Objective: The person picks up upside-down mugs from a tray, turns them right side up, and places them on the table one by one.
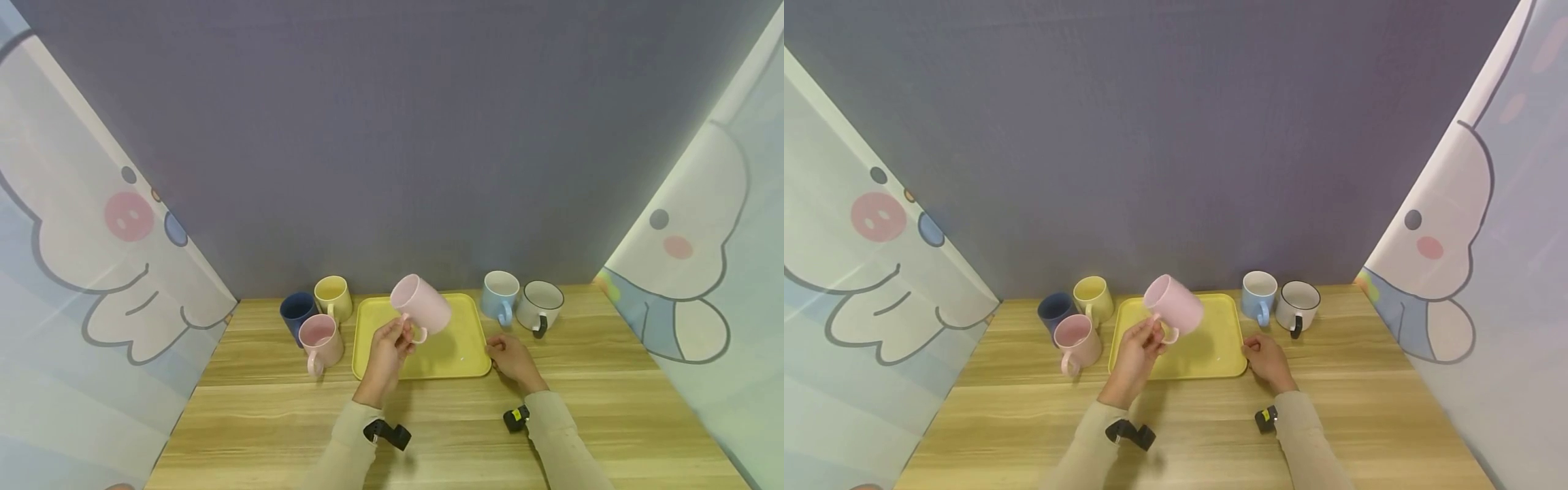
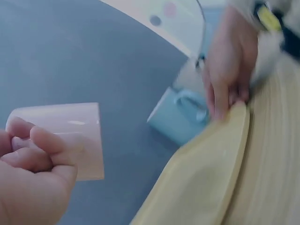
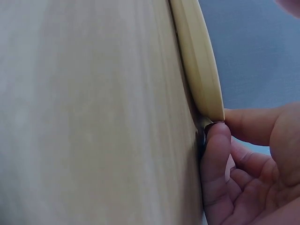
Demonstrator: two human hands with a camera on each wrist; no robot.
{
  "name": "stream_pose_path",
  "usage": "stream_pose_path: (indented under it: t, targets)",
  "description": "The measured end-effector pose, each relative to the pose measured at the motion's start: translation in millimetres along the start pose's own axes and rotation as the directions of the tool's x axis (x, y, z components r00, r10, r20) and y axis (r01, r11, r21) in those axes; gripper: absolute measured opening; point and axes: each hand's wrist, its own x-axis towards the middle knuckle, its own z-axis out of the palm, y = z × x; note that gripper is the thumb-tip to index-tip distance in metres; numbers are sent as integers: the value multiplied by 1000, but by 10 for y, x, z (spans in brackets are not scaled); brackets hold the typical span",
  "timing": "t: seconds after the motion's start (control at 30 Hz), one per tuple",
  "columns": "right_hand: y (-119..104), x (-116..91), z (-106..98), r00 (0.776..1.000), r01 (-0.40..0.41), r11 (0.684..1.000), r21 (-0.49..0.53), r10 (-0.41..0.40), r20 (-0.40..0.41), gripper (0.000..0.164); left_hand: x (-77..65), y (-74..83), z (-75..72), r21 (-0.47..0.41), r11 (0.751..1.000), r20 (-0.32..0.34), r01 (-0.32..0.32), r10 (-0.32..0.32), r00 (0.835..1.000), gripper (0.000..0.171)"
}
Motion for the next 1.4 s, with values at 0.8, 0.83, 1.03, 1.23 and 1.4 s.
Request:
stream_pose_path:
  t: [0.8, 0.83, 1.03, 1.23, 1.4]
  targets:
    - [-12, -11, 3, 1000, 3, 1000, -12, -3, -5, 25, -8, -108, -102, -629, 758, 87, 174, -154, 984, 31]
    - [-13, -15, 4, 1000, 2, 1000, -10, -2, -7, 25, -14, -112, -100, -631, 756, 88, 174, -153, 984, 32]
    - [-35, -64, 59, 995, 24, 999, -35, -28, -99, 26, -35, -153, -88, -670, 722, 97, 173, -145, 985, 33]
    - [-302, -220, 275, 978, 116, 991, 62, -103, -183, 22, -41, -217, -69, -734, 657, 116, 175, -133, 984, 32]
    - [-708, -375, 393, 976, 79, 866, 494, -169, 140, 30, -47, -249, -19, -746, 644, 122, 170, -118, 985, 30]
